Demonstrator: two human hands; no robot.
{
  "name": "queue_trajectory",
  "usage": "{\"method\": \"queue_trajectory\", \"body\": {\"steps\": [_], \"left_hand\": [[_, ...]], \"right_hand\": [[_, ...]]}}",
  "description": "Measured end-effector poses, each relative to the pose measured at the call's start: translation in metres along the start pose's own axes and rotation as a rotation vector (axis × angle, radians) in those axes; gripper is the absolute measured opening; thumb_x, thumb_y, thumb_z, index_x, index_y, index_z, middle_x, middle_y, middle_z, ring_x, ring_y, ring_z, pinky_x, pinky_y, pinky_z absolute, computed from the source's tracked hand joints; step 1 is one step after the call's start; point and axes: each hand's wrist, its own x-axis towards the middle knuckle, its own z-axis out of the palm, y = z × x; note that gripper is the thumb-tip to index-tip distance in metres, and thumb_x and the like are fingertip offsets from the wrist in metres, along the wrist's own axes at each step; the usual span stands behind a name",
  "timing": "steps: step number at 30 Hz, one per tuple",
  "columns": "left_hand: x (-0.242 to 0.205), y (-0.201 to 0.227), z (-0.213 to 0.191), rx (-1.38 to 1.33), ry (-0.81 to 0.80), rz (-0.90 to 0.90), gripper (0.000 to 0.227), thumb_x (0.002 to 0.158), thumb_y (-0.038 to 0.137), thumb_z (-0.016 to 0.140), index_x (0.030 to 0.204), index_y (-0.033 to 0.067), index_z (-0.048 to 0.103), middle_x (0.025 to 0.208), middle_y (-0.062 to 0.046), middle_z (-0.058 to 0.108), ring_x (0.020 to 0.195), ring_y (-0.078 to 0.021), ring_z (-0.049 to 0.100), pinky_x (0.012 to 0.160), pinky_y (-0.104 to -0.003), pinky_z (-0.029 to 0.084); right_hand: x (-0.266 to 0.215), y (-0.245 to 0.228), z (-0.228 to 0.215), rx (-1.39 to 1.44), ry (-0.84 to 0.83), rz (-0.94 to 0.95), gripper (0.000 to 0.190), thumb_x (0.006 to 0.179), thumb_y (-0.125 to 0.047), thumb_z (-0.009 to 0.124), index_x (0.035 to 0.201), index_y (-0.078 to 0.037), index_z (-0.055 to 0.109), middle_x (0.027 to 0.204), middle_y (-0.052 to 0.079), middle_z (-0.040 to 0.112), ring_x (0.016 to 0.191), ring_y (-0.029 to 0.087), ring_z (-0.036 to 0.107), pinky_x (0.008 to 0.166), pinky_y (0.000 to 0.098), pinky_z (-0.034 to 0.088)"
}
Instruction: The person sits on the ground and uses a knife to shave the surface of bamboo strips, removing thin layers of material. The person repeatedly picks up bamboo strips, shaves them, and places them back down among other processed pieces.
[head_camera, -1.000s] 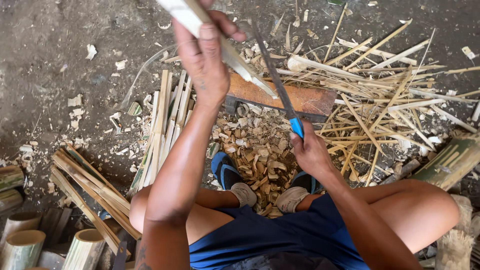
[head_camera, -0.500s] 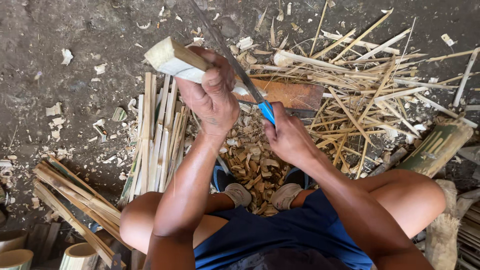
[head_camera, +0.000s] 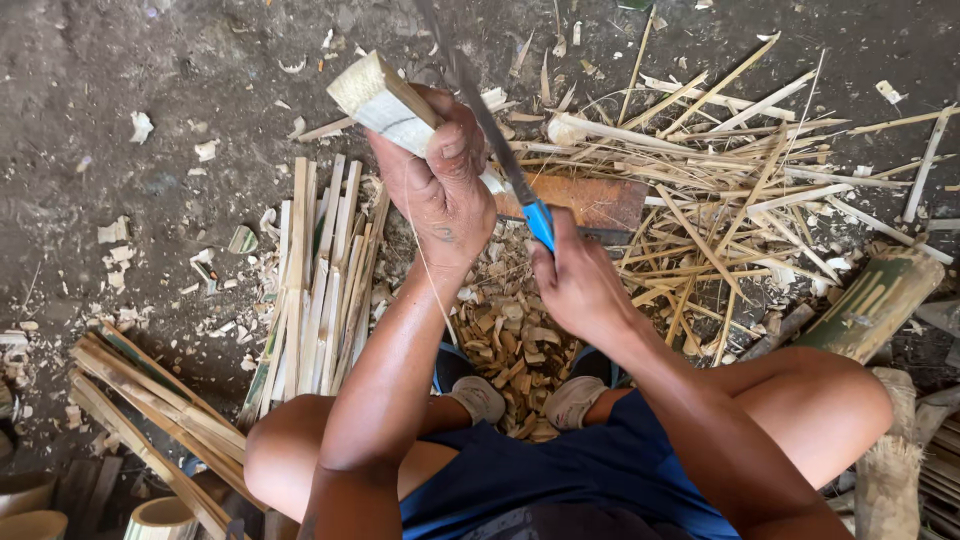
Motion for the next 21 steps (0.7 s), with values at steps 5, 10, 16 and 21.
{"method": "queue_trajectory", "body": {"steps": [5, 10, 16, 21], "left_hand": [[-0.007, -0.01, -0.001, 0.018, 0.034, 0.011, 0.047, 0.114, 0.051, 0.05, 0.128, 0.0069, 0.046, 0.092, -0.002, 0.057, 0.068, -0.0075, 0.052, 0.058, -0.02, 0.044], [-0.003, -0.01, 0.0, -0.033, 0.046, 0.068, 0.049, 0.113, 0.052, 0.05, 0.125, 0.0049, 0.049, 0.081, 0.0, 0.057, 0.059, -0.0067, 0.051, 0.05, -0.021, 0.039], [-0.01, -0.009, -0.005, 0.115, 0.107, 0.064, 0.049, 0.114, 0.05, 0.05, 0.129, 0.0026, 0.049, 0.085, -0.004, 0.059, 0.057, -0.0075, 0.05, 0.05, -0.023, 0.041], [0.014, -0.016, -0.016, -0.133, 0.054, 0.072, 0.045, 0.112, 0.048, 0.054, 0.123, 0.0051, 0.05, 0.079, -0.004, 0.055, 0.055, -0.011, 0.053, 0.046, -0.026, 0.047]], "right_hand": [[-0.002, 0.005, 0.006, -0.039, 0.124, -0.16, 0.032, 0.101, -0.002, 0.049, 0.128, 0.008, 0.036, 0.074, 0.011, 0.059, 0.045, 0.014, 0.057, 0.029, 0.0264, 0.048], [0.006, 0.009, 0.005, -0.021, -0.116, 0.18, 0.024, 0.104, -0.009, 0.047, 0.126, 0.0, 0.04, 0.071, 0.013, 0.06, 0.042, 0.019, 0.054, 0.03, 0.0341, 0.045], [0.017, 0.03, 0.028, -0.086, 0.168, -0.238, 0.031, 0.105, -0.008, 0.047, 0.131, 0.006, 0.039, 0.07, 0.01, 0.058, 0.048, 0.017, 0.059, 0.035, 0.0293, 0.048], [0.041, 0.044, 0.044, -0.03, -0.128, 0.254, 0.033, 0.104, -0.013, 0.049, 0.131, 0.002, 0.037, 0.061, 0.009, 0.059, 0.042, 0.02, 0.058, 0.031, 0.0335, 0.043]]}}
